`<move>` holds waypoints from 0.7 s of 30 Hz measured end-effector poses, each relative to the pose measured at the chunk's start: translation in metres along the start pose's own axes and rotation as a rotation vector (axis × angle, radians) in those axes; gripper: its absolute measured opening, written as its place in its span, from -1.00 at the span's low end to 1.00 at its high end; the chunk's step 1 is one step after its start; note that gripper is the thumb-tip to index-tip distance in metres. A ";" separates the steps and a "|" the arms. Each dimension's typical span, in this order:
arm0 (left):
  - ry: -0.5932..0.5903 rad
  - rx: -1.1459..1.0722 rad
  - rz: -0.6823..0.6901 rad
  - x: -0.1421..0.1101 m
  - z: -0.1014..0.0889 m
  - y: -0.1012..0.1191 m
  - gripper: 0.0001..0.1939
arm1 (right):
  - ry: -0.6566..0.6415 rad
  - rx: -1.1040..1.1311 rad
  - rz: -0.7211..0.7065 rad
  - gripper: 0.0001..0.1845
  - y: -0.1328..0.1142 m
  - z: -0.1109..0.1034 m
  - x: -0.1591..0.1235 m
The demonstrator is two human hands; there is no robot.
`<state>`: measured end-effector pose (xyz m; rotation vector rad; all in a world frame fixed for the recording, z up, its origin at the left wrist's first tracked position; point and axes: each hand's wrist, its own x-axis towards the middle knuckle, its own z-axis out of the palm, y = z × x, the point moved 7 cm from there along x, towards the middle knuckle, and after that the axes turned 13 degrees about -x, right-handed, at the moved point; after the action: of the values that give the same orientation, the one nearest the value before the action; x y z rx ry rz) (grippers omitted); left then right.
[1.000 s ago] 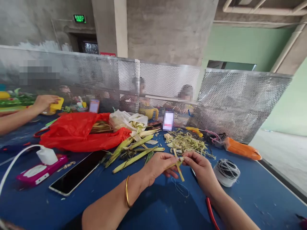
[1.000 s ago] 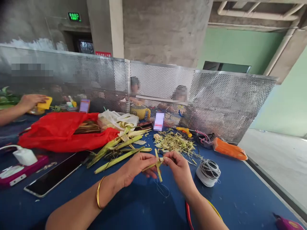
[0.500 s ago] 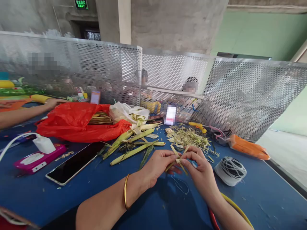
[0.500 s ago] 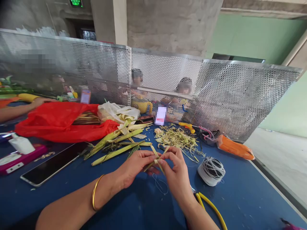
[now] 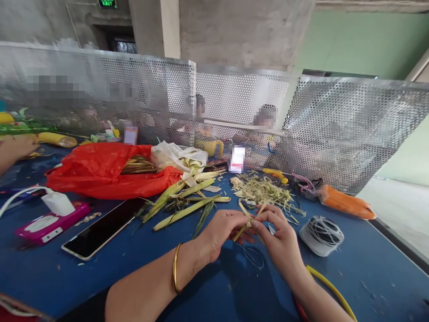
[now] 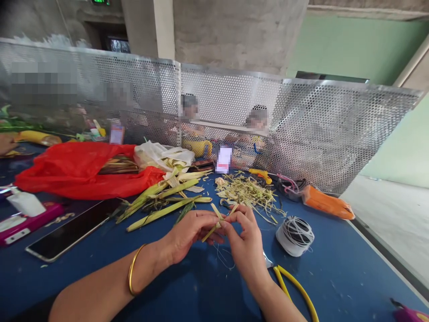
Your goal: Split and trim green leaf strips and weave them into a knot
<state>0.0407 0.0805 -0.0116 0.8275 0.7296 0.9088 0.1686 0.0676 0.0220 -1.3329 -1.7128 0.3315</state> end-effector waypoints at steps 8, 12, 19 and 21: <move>0.013 0.049 0.013 0.001 0.003 0.001 -0.78 | 0.049 0.048 0.057 -0.85 0.001 -0.001 -0.002; -0.012 0.067 0.024 0.001 0.004 0.002 -0.80 | 0.040 0.125 0.108 -0.85 0.004 0.002 -0.003; -0.005 0.062 0.034 0.002 0.003 0.001 -0.80 | -0.015 0.119 0.155 -0.82 0.012 0.005 -0.001; 0.032 0.026 0.012 0.003 0.000 0.001 -0.80 | 0.033 0.003 0.075 -0.86 0.006 -0.005 0.002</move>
<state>0.0413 0.0831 -0.0113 0.8430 0.7664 0.9264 0.1762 0.0706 0.0211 -1.3959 -1.6372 0.3528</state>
